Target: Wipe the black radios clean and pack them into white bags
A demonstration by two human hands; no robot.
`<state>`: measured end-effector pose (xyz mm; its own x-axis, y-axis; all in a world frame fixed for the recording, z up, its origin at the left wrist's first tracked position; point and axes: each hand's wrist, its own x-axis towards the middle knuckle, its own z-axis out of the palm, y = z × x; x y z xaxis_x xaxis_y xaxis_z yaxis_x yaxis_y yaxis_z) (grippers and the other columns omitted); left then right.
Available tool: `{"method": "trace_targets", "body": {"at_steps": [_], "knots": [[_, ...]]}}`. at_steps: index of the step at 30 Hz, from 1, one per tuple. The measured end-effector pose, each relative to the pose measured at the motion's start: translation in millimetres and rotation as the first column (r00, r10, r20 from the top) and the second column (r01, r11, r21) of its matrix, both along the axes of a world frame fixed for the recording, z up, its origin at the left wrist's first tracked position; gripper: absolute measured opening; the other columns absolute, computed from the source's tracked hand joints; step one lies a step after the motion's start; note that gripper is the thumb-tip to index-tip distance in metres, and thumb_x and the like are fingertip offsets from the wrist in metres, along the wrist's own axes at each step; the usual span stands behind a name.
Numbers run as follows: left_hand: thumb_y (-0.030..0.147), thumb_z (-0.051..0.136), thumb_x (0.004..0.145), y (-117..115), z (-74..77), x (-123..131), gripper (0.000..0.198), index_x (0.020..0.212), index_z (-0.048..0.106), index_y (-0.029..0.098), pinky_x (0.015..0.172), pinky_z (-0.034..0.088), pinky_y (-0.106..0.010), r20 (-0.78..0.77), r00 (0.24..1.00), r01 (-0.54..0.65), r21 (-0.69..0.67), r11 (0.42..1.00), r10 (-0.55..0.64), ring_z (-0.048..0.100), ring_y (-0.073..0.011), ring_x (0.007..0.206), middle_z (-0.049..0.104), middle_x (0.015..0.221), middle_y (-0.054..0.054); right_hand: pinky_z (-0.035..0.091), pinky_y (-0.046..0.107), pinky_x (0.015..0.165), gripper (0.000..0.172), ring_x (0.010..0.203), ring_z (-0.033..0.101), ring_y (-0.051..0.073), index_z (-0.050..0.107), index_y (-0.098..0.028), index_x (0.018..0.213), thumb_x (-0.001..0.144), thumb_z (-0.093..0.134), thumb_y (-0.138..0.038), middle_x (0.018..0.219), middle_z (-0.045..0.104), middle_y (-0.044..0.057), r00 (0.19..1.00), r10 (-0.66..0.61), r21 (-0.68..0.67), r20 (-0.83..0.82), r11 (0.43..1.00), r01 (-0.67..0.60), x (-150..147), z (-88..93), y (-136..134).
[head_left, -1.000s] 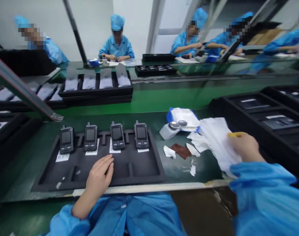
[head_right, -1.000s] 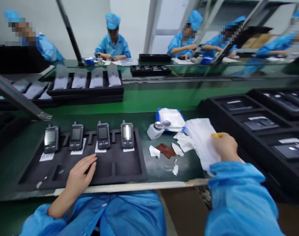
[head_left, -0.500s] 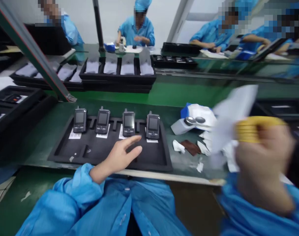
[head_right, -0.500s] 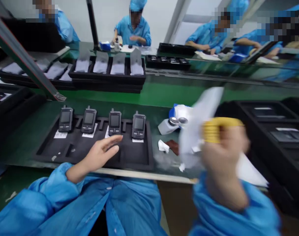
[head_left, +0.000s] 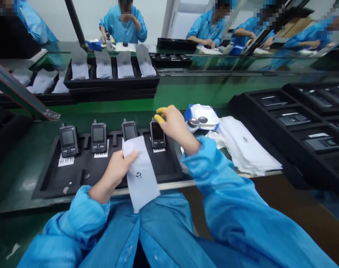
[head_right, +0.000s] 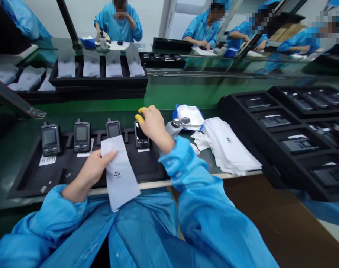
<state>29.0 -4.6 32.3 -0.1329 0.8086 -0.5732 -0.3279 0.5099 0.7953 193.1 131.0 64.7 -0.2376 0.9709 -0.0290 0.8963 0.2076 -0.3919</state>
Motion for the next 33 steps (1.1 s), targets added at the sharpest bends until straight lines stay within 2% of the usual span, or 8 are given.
{"method": "trace_targets", "body": {"at_steps": [2,6,9,15,22,25,30,33], "knots": [[0.046,0.087,0.043,3.5,5.4,2.3,0.048,0.072,0.069,0.013,0.049,0.045,-0.024,-0.006,0.999,0.049,0.009,0.999,-0.049,0.06,-0.0152,0.053,0.069,0.062,-0.003,0.042,0.034,0.088,0.031,0.104,0.057,0.025,0.066,-0.015,0.111,0.087,0.052,-0.03,0.113,0.062,0.014,0.996,-0.067,-0.154,0.059,0.985,0.076,-5.4,-9.6,34.9],[0.041,0.087,0.045,11.8,10.7,7.9,0.047,0.078,0.067,0.014,0.053,0.048,-0.024,0.077,0.997,0.032,-0.002,0.999,-0.031,0.063,-0.0157,0.058,0.07,0.067,-0.003,0.041,0.025,0.06,0.021,0.062,0.058,0.015,0.073,-0.011,0.078,0.082,0.06,-0.027,0.071,0.068,0.007,0.994,-0.095,-0.321,0.049,0.941,0.106,-16.2,-27.8,60.6],[0.041,0.084,0.048,15.2,8.2,5.4,0.043,0.076,0.066,0.014,0.056,0.049,-0.024,0.166,0.986,-0.02,-0.027,0.999,0.024,0.063,-0.0149,0.061,0.07,0.068,-0.003,0.036,0.023,0.053,0.021,0.053,0.051,0.01,0.072,-0.01,0.078,0.082,0.057,-0.023,0.065,0.066,0.004,0.994,-0.105,-0.358,0.007,0.928,0.101,-13.4,-29.2,53.3],[0.034,0.088,0.037,13.6,3.7,-8.7,0.042,0.06,0.059,0.015,0.052,0.045,-0.023,0.144,0.989,-0.022,-0.029,0.999,0.026,0.058,-0.0122,0.053,0.066,0.059,-0.001,0.041,0.024,0.063,0.028,0.069,0.057,0.013,0.072,-0.014,0.087,0.082,0.058,-0.038,0.082,0.071,0.004,0.991,-0.034,-0.339,-0.13,0.941,-0.013,7.0,-1.8,20.6],[0.052,0.083,0.044,13.2,6.1,-7.9,0.048,0.069,0.066,0.015,0.051,0.043,-0.024,0.017,0.997,0.079,0.067,0.995,-0.081,0.055,-0.0121,0.053,0.065,0.06,0.0,0.047,0.035,0.082,0.011,0.086,0.062,0.02,0.072,-0.021,0.078,0.076,0.062,-0.025,0.086,0.07,0.004,0.968,0.023,0.066,-0.251,0.998,-0.006,25.8,14.9,-14.0],[0.044,0.086,0.041,12.2,6.5,-5.6,0.044,0.067,0.065,0.015,0.053,0.044,-0.024,-0.009,0.997,0.077,0.088,0.993,-0.076,0.058,-0.0133,0.055,0.066,0.061,-0.001,0.049,0.036,0.078,0.01,0.081,0.061,0.019,0.069,-0.022,0.074,0.077,0.063,-0.028,0.079,0.067,0.002,0.926,0.042,0.283,-0.375,0.956,0.071,35.8,23.2,-19.1],[0.046,0.078,0.058,11.4,4.2,-5.5,0.037,0.053,0.058,0.015,0.042,0.026,-0.019,-0.17,0.984,0.077,0.154,0.985,-0.05,0.04,-0.0065,0.042,0.051,0.046,0.004,0.05,0.038,0.077,0.02,0.079,0.06,0.018,0.065,-0.025,0.074,0.084,0.06,-0.041,0.075,0.063,0.0,0.875,0.093,0.499,-0.474,0.847,0.181,40.3,49.7,-23.9],[0.041,0.081,0.055,12.9,5.6,-3.0,0.032,0.061,0.063,0.015,0.046,0.034,-0.02,-0.041,0.997,0.07,0.159,0.985,-0.064,0.049,-0.0086,0.048,0.059,0.053,0.002,0.049,0.038,0.079,0.023,0.081,0.06,0.018,0.065,-0.025,0.076,0.086,0.057,-0.044,0.076,0.061,0.0,0.855,0.124,0.522,-0.504,0.832,0.187,35.5,57.6,-26.9]]}}
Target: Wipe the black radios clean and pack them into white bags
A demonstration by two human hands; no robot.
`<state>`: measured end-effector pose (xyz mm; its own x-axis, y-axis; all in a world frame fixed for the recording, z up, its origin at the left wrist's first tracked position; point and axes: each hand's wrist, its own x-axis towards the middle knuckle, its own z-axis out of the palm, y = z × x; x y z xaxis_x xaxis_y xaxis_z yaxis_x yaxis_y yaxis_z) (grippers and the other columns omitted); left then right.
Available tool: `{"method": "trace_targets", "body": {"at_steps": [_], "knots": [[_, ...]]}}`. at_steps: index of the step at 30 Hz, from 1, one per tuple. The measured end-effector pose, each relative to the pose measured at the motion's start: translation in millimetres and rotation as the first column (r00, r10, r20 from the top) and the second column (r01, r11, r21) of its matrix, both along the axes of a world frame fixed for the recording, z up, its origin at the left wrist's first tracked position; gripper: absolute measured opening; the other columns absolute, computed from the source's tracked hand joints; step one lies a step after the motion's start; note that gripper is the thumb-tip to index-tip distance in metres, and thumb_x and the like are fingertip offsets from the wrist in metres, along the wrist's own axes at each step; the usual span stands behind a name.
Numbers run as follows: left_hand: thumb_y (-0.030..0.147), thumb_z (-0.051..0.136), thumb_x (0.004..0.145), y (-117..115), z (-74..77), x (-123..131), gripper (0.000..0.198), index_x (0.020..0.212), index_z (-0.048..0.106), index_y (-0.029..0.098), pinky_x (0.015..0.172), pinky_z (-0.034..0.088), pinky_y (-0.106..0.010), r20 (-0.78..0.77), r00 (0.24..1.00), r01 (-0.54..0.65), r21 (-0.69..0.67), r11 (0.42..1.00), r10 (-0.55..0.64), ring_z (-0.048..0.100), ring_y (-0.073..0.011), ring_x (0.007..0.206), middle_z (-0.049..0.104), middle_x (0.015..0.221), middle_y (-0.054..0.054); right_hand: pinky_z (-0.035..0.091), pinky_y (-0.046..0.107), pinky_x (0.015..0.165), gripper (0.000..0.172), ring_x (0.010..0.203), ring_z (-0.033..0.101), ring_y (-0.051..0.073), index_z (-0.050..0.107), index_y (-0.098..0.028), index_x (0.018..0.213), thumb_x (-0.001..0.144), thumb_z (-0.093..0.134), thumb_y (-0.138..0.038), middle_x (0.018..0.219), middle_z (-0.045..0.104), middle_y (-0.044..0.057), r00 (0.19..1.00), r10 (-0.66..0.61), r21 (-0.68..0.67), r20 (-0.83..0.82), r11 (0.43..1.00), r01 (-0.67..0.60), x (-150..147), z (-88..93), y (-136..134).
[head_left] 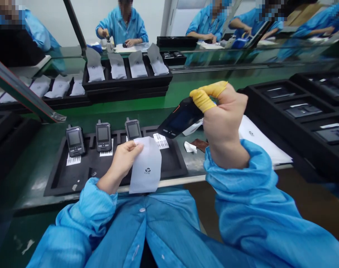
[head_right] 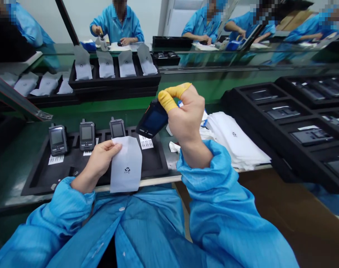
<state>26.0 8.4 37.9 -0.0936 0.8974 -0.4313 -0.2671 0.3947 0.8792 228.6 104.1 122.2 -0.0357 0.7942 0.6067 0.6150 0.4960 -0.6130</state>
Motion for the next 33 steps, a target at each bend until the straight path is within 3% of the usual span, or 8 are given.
{"method": "trace_targets", "body": {"at_steps": [5,17,21,26,31,33], "knots": [[0.036,0.087,0.044,7.1,1.0,6.9,0.04,0.069,0.065,0.014,0.056,0.045,-0.022,0.248,0.967,-0.016,-0.142,0.99,0.051,0.057,-0.01,0.056,0.066,0.063,0.0,0.049,0.038,0.08,0.024,0.082,0.059,0.017,0.065,-0.025,0.077,0.087,0.056,-0.044,0.077,0.059,0.0,0.998,-0.005,-0.046,-0.062,0.999,0.003,-8.3,-5.4,-1.6],[0.035,0.085,0.051,14.0,-16.6,22.6,0.036,0.06,0.059,0.012,0.048,0.042,-0.021,0.26,0.965,0.093,-0.231,0.969,-0.03,0.052,-0.009,0.046,0.06,0.052,0.0,0.049,0.039,0.079,0.022,0.08,0.059,0.017,0.065,-0.024,0.074,0.085,0.059,-0.043,0.075,0.059,0.0,0.997,0.008,-0.087,-0.081,0.996,-0.015,-14.6,-13.1,-2.4],[0.032,0.087,0.046,12.4,-21.7,24.7,0.042,0.061,0.051,0.016,0.045,0.036,-0.018,0.207,0.978,0.027,-0.201,0.979,0.015,0.049,-0.0066,0.043,0.056,0.048,0.006,0.049,0.039,0.08,0.025,0.081,0.059,0.017,0.065,-0.025,0.076,0.086,0.056,-0.046,0.076,0.059,0.0,0.999,0.01,-0.073,-0.05,0.997,-0.013,-9.9,-15.0,-2.3],[0.022,0.087,0.035,10.0,-14.4,25.6,0.054,0.077,0.053,0.017,0.052,0.044,-0.022,0.182,0.982,-0.008,-0.164,0.986,0.039,0.057,-0.0103,0.05,0.063,0.057,0.005,0.05,0.037,0.081,0.028,0.082,0.06,0.016,0.065,-0.025,0.078,0.087,0.053,-0.048,0.077,0.059,0.0,0.998,-0.018,-0.049,-0.06,0.999,0.016,-10.0,-12.5,-2.0],[0.024,0.084,0.044,5.6,-4.4,26.6,0.054,0.088,0.052,0.018,0.054,0.046,-0.023,0.068,0.997,-0.038,-0.03,0.999,0.04,0.06,-0.0112,0.053,0.066,0.061,0.004,0.049,0.033,0.082,0.017,0.083,0.06,0.014,0.064,-0.021,0.08,0.088,0.057,-0.035,0.08,0.061,0.002,0.963,-0.07,-0.048,-0.26,0.997,0.06,-27.5,-13.8,-3.7],[0.026,0.083,0.048,3.4,-1.2,25.7,0.053,0.089,0.051,0.019,0.055,0.046,-0.023,0.037,0.997,-0.062,0.028,0.998,0.061,0.06,-0.0116,0.054,0.066,0.063,0.004,0.05,0.034,0.083,0.021,0.084,0.061,0.014,0.065,-0.022,0.081,0.089,0.053,-0.037,0.083,0.062,0.001,0.96,-0.064,-0.093,-0.273,0.995,0.04,-33.6,-19.1,-5.4]]}}
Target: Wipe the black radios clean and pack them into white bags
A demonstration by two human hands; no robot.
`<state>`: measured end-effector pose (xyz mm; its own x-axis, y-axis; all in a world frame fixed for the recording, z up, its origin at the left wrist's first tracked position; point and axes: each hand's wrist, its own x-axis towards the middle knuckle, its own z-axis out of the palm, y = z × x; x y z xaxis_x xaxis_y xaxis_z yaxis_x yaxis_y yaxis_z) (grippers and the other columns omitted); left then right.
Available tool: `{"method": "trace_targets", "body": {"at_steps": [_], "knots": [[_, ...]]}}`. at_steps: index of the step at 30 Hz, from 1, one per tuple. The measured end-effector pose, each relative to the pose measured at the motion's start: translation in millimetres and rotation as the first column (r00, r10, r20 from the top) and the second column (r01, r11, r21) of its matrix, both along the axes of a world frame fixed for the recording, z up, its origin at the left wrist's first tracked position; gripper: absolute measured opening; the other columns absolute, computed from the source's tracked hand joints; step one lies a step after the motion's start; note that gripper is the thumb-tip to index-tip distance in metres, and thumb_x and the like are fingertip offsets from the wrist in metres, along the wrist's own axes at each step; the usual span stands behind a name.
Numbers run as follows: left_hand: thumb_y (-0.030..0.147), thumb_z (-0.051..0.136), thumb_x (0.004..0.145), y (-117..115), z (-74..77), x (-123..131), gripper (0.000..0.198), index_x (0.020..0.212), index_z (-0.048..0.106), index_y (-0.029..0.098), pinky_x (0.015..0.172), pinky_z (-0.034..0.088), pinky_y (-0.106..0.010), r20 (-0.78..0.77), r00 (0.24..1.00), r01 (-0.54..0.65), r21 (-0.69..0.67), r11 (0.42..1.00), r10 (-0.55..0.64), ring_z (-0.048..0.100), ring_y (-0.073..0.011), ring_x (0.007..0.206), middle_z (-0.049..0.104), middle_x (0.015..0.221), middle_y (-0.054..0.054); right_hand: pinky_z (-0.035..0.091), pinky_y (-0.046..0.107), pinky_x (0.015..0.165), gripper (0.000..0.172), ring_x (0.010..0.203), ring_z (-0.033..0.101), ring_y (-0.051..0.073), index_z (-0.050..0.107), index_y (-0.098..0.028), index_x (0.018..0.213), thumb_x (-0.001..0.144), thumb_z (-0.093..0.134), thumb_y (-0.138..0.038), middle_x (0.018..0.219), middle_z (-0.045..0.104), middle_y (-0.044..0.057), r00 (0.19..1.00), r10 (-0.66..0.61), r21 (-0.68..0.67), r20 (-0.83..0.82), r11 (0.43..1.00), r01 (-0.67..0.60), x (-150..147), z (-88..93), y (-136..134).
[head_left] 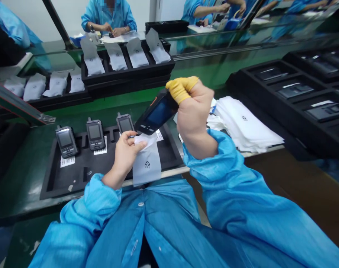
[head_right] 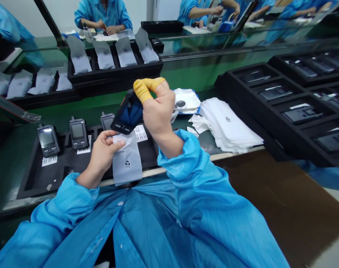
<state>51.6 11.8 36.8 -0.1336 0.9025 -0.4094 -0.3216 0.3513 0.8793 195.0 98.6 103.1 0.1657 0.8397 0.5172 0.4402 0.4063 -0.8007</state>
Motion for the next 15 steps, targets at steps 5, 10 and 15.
{"method": "trace_targets", "body": {"at_steps": [5,10,15], "knots": [[0.034,0.082,0.055,-5.1,3.2,-4.5,0.05,0.092,0.052,0.02,0.053,0.043,-0.021,-0.005,0.998,-0.068,0.062,0.996,0.069,0.059,-0.0102,0.052,0.066,0.065,0.004,0.049,0.039,0.085,0.033,0.091,0.061,0.017,0.067,-0.026,0.085,0.09,0.047,-0.051,0.085,0.062,0.0,0.997,0.045,-0.102,0.057,0.994,-0.039,1.2,-16.1,-6.8],[0.044,0.081,0.058,-7.8,-0.5,-3.8,0.048,0.091,0.056,0.02,0.047,0.036,-0.02,0.001,0.999,-0.046,0.051,0.998,0.046,0.05,-0.0074,0.045,0.062,0.059,0.005,0.05,0.037,0.084,0.034,0.089,0.062,0.016,0.068,-0.025,0.084,0.089,0.048,-0.053,0.084,0.061,0.0,0.995,0.089,-0.113,0.045,0.99,-0.083,5.7,-17.8,-7.2],[0.045,0.082,0.057,-6.6,0.7,0.5,0.056,0.101,0.056,0.021,0.05,0.039,-0.021,0.053,0.998,-0.025,0.077,0.997,0.021,0.051,-0.0088,0.047,0.061,0.057,0.007,0.049,0.036,0.082,0.035,0.084,0.061,0.014,0.067,-0.022,0.076,0.087,0.052,-0.052,0.077,0.06,-0.002,0.985,0.161,-0.198,-0.053,0.966,-0.169,-0.7,-13.2,-2.3]]}}
